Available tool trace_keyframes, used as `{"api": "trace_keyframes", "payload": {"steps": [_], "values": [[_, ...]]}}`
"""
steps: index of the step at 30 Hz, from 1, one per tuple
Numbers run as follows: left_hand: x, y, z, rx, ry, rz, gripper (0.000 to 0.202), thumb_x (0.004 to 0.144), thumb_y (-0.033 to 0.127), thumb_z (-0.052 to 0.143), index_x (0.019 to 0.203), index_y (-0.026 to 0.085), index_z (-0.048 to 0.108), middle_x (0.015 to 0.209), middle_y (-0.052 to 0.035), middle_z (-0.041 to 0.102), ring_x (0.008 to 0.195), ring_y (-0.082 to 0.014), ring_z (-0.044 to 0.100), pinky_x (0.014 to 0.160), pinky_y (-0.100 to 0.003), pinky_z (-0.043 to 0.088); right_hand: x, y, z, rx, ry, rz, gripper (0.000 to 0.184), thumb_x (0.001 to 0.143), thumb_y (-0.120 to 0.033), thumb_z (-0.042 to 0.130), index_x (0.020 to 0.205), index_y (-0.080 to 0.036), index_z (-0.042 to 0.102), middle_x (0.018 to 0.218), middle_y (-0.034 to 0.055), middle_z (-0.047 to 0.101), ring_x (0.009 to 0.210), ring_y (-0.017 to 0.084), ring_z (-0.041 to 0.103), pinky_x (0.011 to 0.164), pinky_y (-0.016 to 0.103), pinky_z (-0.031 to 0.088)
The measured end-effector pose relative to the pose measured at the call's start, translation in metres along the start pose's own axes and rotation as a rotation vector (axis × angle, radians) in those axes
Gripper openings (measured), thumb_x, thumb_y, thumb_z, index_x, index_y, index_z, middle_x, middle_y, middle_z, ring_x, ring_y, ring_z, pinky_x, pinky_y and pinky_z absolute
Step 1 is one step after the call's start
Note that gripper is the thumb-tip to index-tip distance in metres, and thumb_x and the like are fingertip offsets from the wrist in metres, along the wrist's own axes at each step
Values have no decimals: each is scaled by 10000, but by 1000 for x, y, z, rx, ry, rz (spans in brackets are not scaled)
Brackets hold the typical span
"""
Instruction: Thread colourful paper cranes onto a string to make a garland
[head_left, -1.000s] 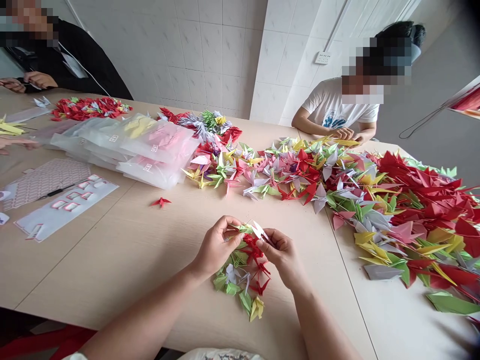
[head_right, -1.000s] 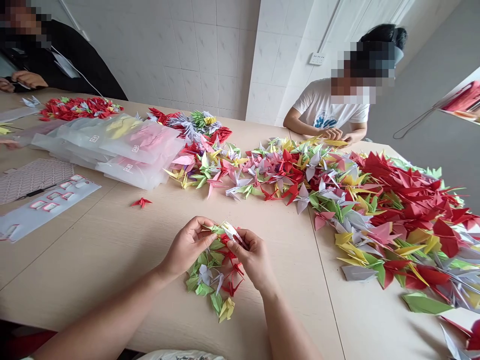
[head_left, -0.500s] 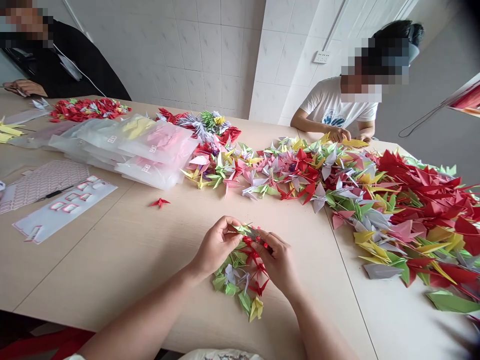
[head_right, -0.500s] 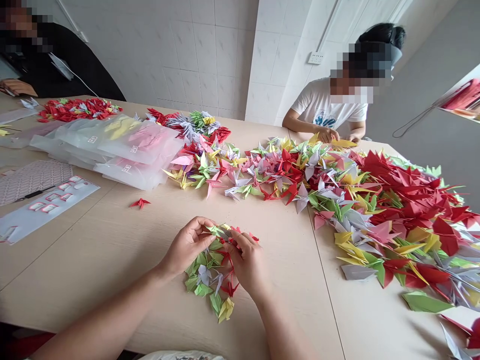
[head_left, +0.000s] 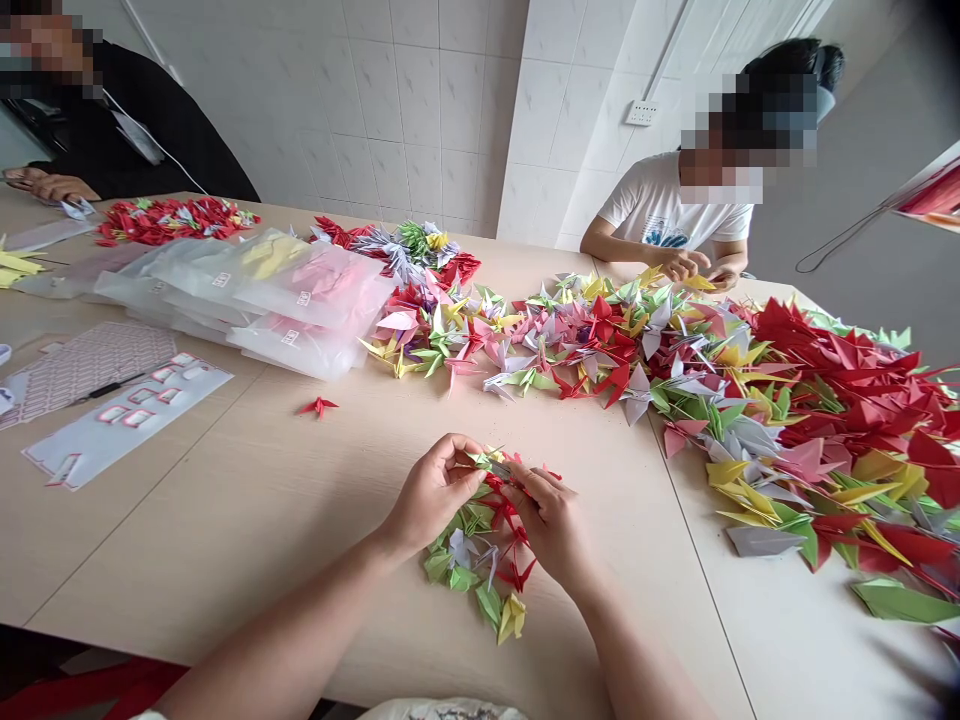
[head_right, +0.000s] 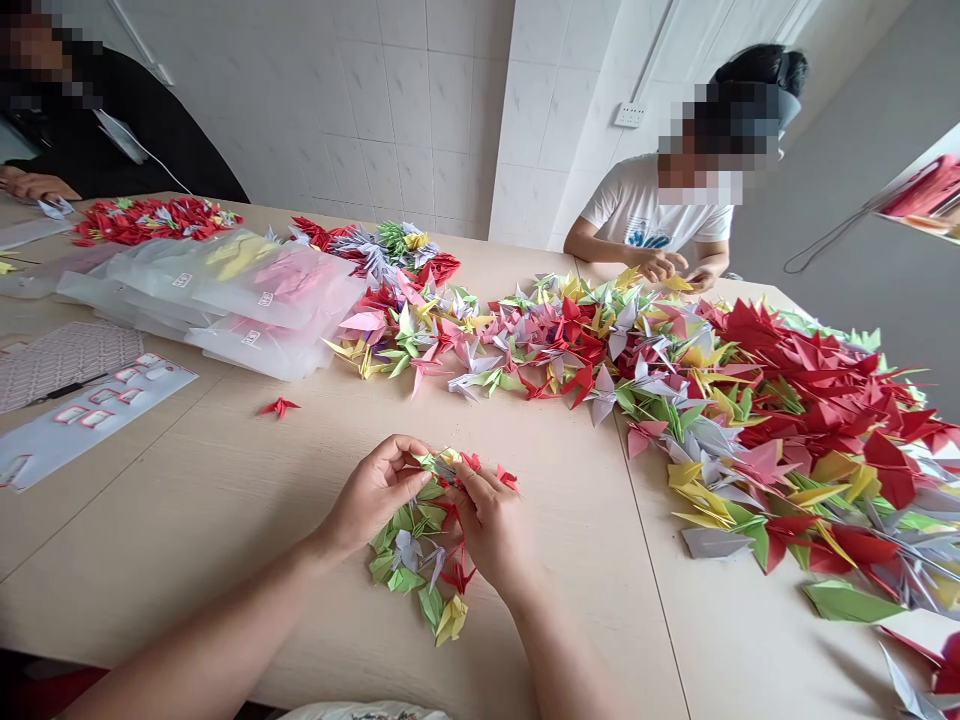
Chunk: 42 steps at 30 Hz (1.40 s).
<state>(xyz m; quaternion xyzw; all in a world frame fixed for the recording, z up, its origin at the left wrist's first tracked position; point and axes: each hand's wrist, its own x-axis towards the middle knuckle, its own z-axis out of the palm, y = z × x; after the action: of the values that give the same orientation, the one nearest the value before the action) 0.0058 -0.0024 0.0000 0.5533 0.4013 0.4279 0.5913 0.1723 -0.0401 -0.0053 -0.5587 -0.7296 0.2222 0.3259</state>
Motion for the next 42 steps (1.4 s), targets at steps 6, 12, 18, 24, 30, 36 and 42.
{"api": "trace_keyframes", "payload": {"steps": [6,12,18,24,30,36,42], "values": [[0,0,0,16,-5,-6,158,781,200,571,921,181,498,924,-22,581,873,-136,564,785,-257,452,0,2,2,9,45,-25,274,903,-216,425,1112,-166,595,767,43,625,701,165,549,606,250,409],[-1,-1,-1,20,-10,-15,161,788,204,565,932,185,497,903,-19,583,856,-133,562,768,-252,454,1,0,0,-5,36,8,234,889,-226,457,1055,-179,617,735,33,625,653,160,525,583,248,395],[0,-1,-1,23,-11,-11,158,787,203,571,927,183,503,911,-19,582,854,-130,564,755,-242,458,2,-1,-1,35,34,14,244,902,-246,432,1030,-166,624,684,26,600,621,151,505,570,242,391],[1,-3,0,4,-6,13,134,782,201,580,900,174,523,938,-32,585,864,-132,566,785,-255,462,4,-1,-3,144,50,105,251,886,-299,469,1033,-160,618,731,28,615,637,146,531,572,232,402],[2,-3,0,-4,27,35,118,768,198,593,866,170,533,940,-36,588,853,-137,575,774,-259,478,3,-3,-1,201,60,104,286,890,-330,453,1035,-152,625,700,21,588,615,138,496,559,230,384],[0,-6,-2,38,177,108,98,778,204,583,861,184,534,1042,-37,573,801,-112,586,726,-228,484,2,-4,0,366,155,178,314,880,-354,472,1119,-174,569,780,21,607,665,139,512,599,232,412],[-1,-9,-3,158,202,205,120,801,194,553,921,198,550,1074,-47,572,890,-142,601,793,-259,492,3,-5,0,649,35,288,338,809,-403,579,1052,-166,576,870,52,640,743,167,557,637,254,452]]}}
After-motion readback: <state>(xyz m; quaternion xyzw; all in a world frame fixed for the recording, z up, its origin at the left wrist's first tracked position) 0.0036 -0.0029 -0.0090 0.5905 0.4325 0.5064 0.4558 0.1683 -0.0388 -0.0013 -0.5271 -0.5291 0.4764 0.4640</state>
